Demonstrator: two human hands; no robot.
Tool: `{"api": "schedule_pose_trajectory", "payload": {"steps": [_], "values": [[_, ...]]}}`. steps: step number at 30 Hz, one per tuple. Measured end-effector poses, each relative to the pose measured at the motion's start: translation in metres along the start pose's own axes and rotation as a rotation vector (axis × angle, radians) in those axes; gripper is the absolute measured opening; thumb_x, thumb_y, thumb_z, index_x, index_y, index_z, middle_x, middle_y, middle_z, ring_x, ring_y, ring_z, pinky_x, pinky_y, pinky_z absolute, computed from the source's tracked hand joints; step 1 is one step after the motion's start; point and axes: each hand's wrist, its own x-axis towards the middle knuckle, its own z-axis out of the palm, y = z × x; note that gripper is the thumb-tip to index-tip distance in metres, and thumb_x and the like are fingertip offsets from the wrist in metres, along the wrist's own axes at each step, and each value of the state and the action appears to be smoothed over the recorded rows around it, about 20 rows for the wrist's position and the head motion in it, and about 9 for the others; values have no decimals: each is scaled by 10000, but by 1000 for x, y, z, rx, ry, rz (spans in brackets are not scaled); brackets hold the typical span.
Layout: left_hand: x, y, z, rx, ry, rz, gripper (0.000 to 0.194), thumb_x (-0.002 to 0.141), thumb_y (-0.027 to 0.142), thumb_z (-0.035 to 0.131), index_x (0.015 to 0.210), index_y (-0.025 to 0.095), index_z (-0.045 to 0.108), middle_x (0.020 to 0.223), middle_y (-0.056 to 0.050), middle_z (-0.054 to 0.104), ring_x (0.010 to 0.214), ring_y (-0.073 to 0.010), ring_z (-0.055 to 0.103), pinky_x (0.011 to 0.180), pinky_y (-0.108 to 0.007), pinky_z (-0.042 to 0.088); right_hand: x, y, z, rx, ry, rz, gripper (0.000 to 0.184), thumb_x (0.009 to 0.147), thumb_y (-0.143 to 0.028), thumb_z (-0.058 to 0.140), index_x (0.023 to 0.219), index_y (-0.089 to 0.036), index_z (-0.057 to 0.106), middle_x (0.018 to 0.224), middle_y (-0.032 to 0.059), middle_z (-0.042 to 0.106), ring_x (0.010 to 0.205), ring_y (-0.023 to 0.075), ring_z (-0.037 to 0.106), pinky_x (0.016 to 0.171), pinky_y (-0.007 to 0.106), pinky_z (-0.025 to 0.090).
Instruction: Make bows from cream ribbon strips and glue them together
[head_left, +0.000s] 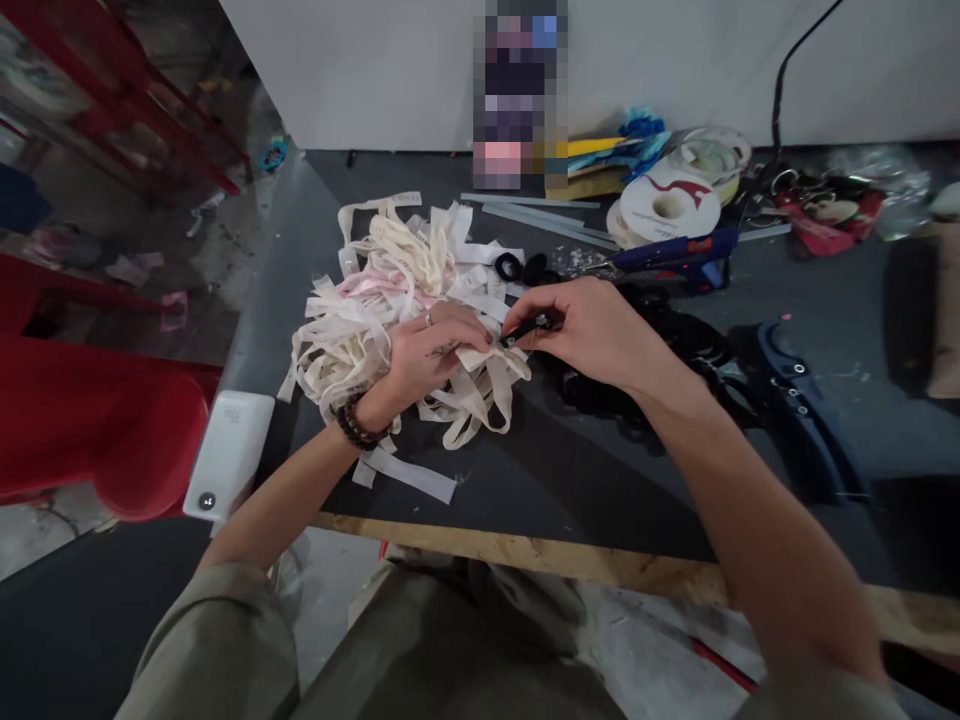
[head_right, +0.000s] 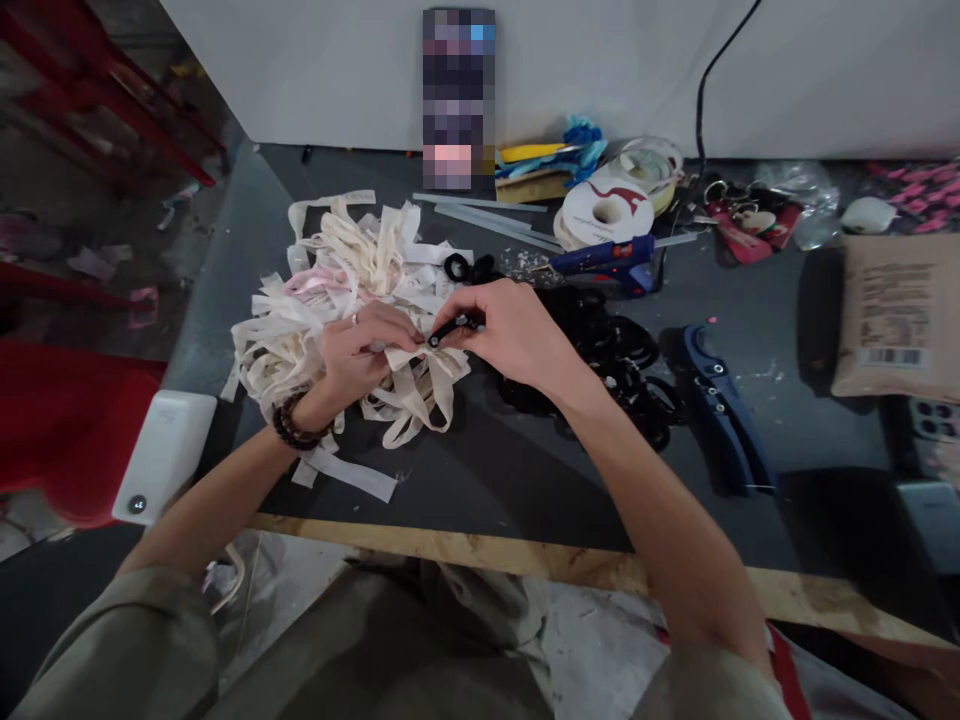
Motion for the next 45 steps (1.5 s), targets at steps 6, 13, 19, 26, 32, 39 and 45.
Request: {"api": "schedule_pose_trajectory", "payload": {"steps": [6,13,19,26,32,39,45], "values": [[2,1,-1,1,5,-23,128,1129,196,735,1026,249,790,917,-22,872,893,-158,869,817,-276,710,-1,-2,1,112,-60,9,99,817,-177,776,847,-240,847,869,52,857,830,236,809,795,339,594],[3,3,0,18,23,-31,146,1135,273,762,995,238,787,904,-14,869,844,-138,853,780,-255,688,-1,-1,3,178,-46,-39,97,775,-157,786,814,-233,830,850,40,860,811,220,808,815,330,611],[1,4,3,-20,39,-121,207,1134,357,773,964,241,801,867,-14,854,815,-143,840,776,-280,682,0,-1,9,223,-13,-31,76,743,-174,793,766,-235,832,813,41,857,789,226,809,795,333,614],[3,6,-3,-33,-56,-116,91,1101,273,812,1013,249,805,893,-10,860,858,-147,851,787,-270,683,-2,-5,12,169,-2,-42,201,691,-91,685,726,-240,814,774,17,851,750,207,797,744,299,592],[1,7,-3,-9,-67,-119,97,1095,273,816,1005,243,839,920,-35,873,898,-152,853,797,-250,684,-4,-10,13,95,11,-38,288,648,-31,605,721,-235,794,752,-4,838,729,183,778,701,265,538],[-4,1,1,-48,-83,-124,193,1113,370,790,978,243,844,925,-37,846,859,-143,823,771,-252,653,-9,-16,16,-30,-9,-31,202,676,-52,615,673,-224,721,671,-16,763,680,157,716,709,274,479],[-4,0,3,-54,-69,-141,215,1129,371,765,968,258,851,925,-39,845,847,-147,818,762,-265,645,-9,-16,17,-40,-10,-1,149,700,-101,650,676,-238,702,668,-14,737,690,175,701,721,306,469]]}}
